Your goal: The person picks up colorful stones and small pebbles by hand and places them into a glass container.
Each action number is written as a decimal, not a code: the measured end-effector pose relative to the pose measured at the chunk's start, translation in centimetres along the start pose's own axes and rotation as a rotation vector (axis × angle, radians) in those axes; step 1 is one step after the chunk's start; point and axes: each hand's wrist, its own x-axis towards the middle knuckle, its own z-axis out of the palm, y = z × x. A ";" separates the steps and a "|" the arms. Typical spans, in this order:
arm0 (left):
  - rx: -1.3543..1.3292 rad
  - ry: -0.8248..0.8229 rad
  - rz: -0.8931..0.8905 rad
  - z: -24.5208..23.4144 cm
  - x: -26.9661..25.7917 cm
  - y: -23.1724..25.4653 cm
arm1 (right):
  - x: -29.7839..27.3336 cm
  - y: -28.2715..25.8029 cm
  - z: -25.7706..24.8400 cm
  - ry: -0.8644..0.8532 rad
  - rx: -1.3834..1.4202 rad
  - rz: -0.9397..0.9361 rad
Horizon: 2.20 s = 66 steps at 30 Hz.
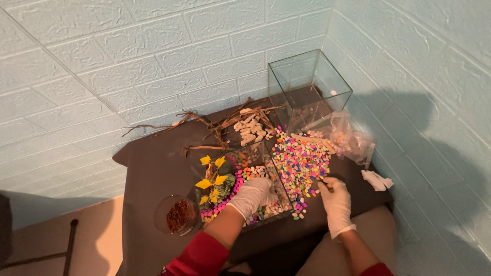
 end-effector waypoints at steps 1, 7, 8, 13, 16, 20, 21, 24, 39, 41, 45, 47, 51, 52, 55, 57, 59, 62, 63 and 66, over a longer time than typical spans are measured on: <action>-0.021 0.036 0.003 0.3 0.9 -0.5 | 0.5 0.9 0.7 0.028 -0.064 -0.008; -0.083 0.217 0.186 0.1 -1.4 -2.2 | 1.6 2.0 2.6 0.021 -0.218 0.078; -0.086 0.218 0.187 -1.1 -3.2 -1.9 | 1.6 1.5 2.6 0.021 -0.220 0.075; -0.198 0.045 0.065 -4.3 -6.5 -1.0 | 0.9 0.2 0.9 -0.010 -0.151 -0.027; -0.070 0.302 0.129 -2.2 -2.3 -3.1 | -1.4 -2.2 -1.0 0.015 0.015 -0.009; -0.261 0.335 0.059 -2.8 -3.9 -2.9 | -5.3 -13.1 -4.8 0.013 0.099 -0.323; -0.530 0.326 0.060 -2.7 -3.4 -3.2 | -5.9 -14.0 -4.4 -0.009 0.129 -0.424; -1.237 0.210 0.077 -0.8 3.1 -5.5 | -7.1 -16.6 -3.1 -0.044 0.214 -0.695; -0.096 0.344 0.073 -3.6 -1.8 -3.4 | 2.6 -2.4 -7.9 0.037 0.021 -0.151; -0.097 0.335 0.076 -3.6 -2.3 -3.1 | 2.9 -1.6 -7.0 0.028 -0.003 -0.113; -0.113 0.347 0.057 -2.9 -2.0 -3.0 | 5.6 3.1 -2.6 -0.109 -0.213 -0.054; -0.124 0.349 0.052 -3.2 -2.9 -2.9 | 6.2 3.8 -1.2 -0.161 -0.304 0.016; -0.134 0.338 0.105 -3.7 -4.0 -2.9 | 4.5 1.5 -1.1 -0.133 -0.367 -0.033; -0.131 0.336 0.098 -3.7 -3.8 -2.9 | 4.1 1.1 -1.3 -0.109 -0.357 -0.062; -0.128 0.354 0.125 -3.6 -4.0 -2.8 | 3.2 0.6 -1.3 -0.080 -0.394 -0.148; -0.145 0.360 0.124 -3.5 -4.1 -2.8 | 3.4 1.1 -0.9 -0.063 -0.408 -0.183; -0.162 0.369 0.124 -3.3 -3.8 -3.0 | 3.7 1.5 -0.3 -0.046 -0.422 -0.219; -0.162 0.414 0.136 -2.8 -3.1 -3.1 | 3.7 2.0 0.4 -0.039 -0.477 -0.312; -0.144 0.384 0.121 -3.0 -3.3 -3.0 | 3.5 2.1 0.5 -0.005 -0.558 -0.366; -0.150 0.378 0.093 -2.9 -3.5 -2.8 | 2.3 0.8 -0.2 0.058 -0.625 -0.421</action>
